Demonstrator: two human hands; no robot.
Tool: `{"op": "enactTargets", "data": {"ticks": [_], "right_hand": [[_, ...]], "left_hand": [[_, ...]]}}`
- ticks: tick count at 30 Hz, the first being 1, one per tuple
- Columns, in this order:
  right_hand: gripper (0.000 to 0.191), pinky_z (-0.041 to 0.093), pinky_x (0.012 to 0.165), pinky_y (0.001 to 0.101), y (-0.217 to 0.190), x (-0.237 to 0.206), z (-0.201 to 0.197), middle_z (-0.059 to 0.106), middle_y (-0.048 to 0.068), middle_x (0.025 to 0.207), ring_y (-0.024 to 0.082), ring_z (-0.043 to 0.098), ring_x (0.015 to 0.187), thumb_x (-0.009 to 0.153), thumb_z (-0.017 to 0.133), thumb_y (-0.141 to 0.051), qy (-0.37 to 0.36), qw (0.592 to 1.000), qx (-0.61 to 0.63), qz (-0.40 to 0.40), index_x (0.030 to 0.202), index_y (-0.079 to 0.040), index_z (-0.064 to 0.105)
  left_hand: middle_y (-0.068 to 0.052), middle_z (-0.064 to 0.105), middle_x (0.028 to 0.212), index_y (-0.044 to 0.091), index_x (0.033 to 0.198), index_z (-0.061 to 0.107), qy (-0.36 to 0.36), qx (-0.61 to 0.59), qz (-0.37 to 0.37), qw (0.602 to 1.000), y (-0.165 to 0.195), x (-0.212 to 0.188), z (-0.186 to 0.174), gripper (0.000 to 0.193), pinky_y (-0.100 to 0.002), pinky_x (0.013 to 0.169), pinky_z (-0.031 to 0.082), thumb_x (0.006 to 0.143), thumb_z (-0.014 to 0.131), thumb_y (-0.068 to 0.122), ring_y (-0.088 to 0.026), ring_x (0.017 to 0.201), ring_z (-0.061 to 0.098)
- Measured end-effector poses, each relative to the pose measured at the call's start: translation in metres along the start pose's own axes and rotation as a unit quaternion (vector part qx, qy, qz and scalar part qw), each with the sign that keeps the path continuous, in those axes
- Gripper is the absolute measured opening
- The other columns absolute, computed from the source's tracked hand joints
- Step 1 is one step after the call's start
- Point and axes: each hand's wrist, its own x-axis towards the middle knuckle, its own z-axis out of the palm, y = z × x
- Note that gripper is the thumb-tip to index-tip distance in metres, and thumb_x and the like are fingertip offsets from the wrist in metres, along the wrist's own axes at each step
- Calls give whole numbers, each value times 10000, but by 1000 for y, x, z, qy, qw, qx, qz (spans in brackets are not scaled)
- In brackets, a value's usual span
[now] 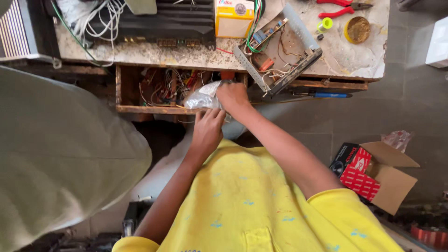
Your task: The person works on a small electronic device, using pliers to strip wires and a soldering iron to attach components. They retrieve a small part from a drawer and continue soldering connections on the circuit board.
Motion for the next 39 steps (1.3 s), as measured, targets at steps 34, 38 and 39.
{"op": "enactTargets", "data": {"ticks": [34,38,39], "right_hand": [[262,588,875,339,37,-128,-140,679,105,1068,202,692,957,1054,619,-42,150,356,915,113,1310,7,594],[251,582,876,351,45,-134,-142,676,112,1071,204,685,943,1066,604,-41,203,361,899,140,1306,31,586],[251,582,871,355,46,-137,-142,673,111,1064,205,687,943,1065,602,-42,215,354,897,156,1304,34,585]], "left_hand": [[-256,386,1603,-58,1520,408,0,57,138,989,-30,42,54,722,-651,1208,244,966,622,355,-363,1490,406],[-222,452,1432,19,1481,418,70,57,174,981,-52,47,68,665,-698,1133,280,978,671,372,-389,1359,494],[-209,471,1419,29,1477,429,84,44,171,981,-58,52,70,620,-659,1112,319,993,675,330,-379,1321,511]]}}
